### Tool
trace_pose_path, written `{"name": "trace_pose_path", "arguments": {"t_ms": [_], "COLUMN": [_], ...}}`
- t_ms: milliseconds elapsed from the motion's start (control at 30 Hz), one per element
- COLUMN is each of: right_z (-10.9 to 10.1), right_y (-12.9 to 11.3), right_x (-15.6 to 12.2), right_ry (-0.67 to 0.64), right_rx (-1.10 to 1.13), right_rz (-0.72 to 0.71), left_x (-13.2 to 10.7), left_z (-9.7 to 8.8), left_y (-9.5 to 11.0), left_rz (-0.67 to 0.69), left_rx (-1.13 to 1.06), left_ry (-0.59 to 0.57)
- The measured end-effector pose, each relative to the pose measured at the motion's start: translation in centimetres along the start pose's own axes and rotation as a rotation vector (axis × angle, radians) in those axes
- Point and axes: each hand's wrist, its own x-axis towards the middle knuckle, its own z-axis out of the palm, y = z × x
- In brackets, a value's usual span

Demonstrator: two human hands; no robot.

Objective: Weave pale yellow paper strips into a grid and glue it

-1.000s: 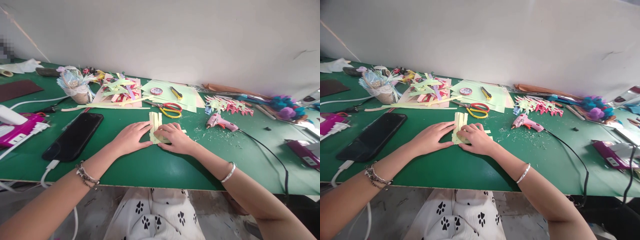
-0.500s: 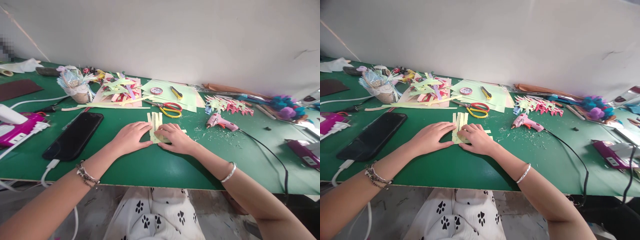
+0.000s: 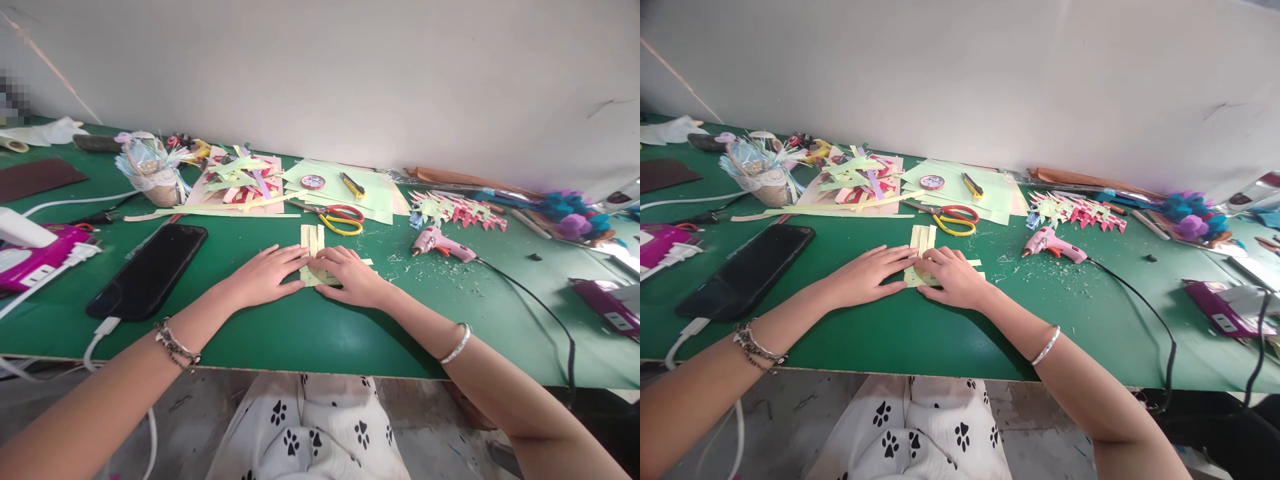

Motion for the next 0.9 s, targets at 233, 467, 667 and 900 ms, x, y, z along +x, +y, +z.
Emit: {"name": "trace_pose_path", "arguments": {"t_ms": [233, 467, 667, 900], "right_z": [0.15, 0.0, -0.06, -0.08], "right_y": [0.18, 0.1, -0.02, -0.11], "right_x": [-0.06, 0.03, 0.01, 0.01], "right_ry": [0.002, -0.004, -0.006, -0.011], "right_rx": [0.006, 0.013, -0.005, -0.029], "right_rz": [-0.005, -0.004, -0.006, -0.012], "left_x": [0.04, -0.11, 0.03, 0.17], "left_z": [0.09, 0.26, 0.07, -0.41], "left_y": [-0.06, -0.06, -0.17, 0.06], "left_rz": [0.016, 0.002, 0.007, 0.013], "left_rx": [0.007, -0.008, 0.041, 0.101], "left_ry": [-0.045, 0.0, 0.004, 0.058]}}
